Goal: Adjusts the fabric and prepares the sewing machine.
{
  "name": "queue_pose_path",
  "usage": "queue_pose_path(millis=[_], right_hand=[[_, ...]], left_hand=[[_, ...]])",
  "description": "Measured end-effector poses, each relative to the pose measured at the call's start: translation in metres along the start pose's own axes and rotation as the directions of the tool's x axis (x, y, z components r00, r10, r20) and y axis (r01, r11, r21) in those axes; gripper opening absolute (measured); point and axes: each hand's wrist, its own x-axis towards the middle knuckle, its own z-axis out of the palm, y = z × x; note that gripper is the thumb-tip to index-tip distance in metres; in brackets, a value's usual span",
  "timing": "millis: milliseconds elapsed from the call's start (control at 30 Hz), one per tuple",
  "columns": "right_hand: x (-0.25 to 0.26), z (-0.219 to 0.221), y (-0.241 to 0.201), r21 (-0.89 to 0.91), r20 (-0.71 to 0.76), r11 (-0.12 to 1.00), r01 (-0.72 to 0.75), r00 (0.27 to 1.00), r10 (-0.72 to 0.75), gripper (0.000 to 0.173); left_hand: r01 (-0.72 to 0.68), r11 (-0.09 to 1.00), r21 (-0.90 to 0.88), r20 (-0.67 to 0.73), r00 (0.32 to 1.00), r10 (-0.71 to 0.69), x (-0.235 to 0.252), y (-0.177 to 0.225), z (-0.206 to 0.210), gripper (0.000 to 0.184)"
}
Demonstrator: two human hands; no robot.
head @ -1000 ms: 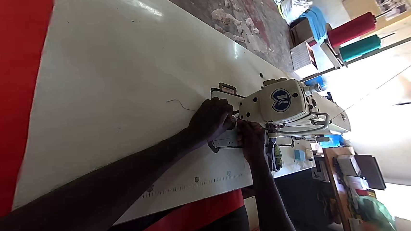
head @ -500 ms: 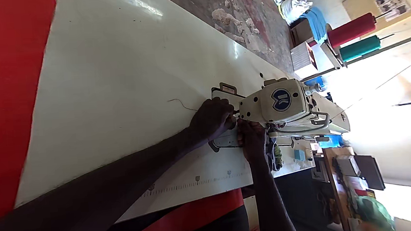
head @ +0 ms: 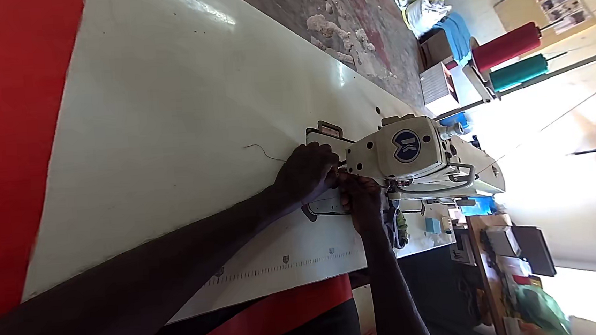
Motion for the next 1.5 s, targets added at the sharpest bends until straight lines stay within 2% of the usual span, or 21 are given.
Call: queue_pose_path(millis=[400,900,1500], right_hand=[[0.0016,0.0005,-0.0011,-0.123,0.026,0.992,0.015,1.000,-0.012,0.017],[0.0028,0.0035,0.0002,-0.045,-0.014,0.999,0.000,1.000,0.000,0.015],[0.0025,0.0012,-0.0006,-0.096,-0.001,0.995,-0.019,1.000,0.019,0.015]], left_hand=[[-0.008,1.000,0.011,0.012,1.000,0.008,0.0014,-0.0010,0.0014,0.014],[0.000,1.000,0.023,0.026,1.000,-0.001,0.0010,0.0000,-0.0001,0.012],[0.011,1.000,-0.002,0.058,0.998,-0.011,0.0007,0.0024,-0.0049,0.013]])
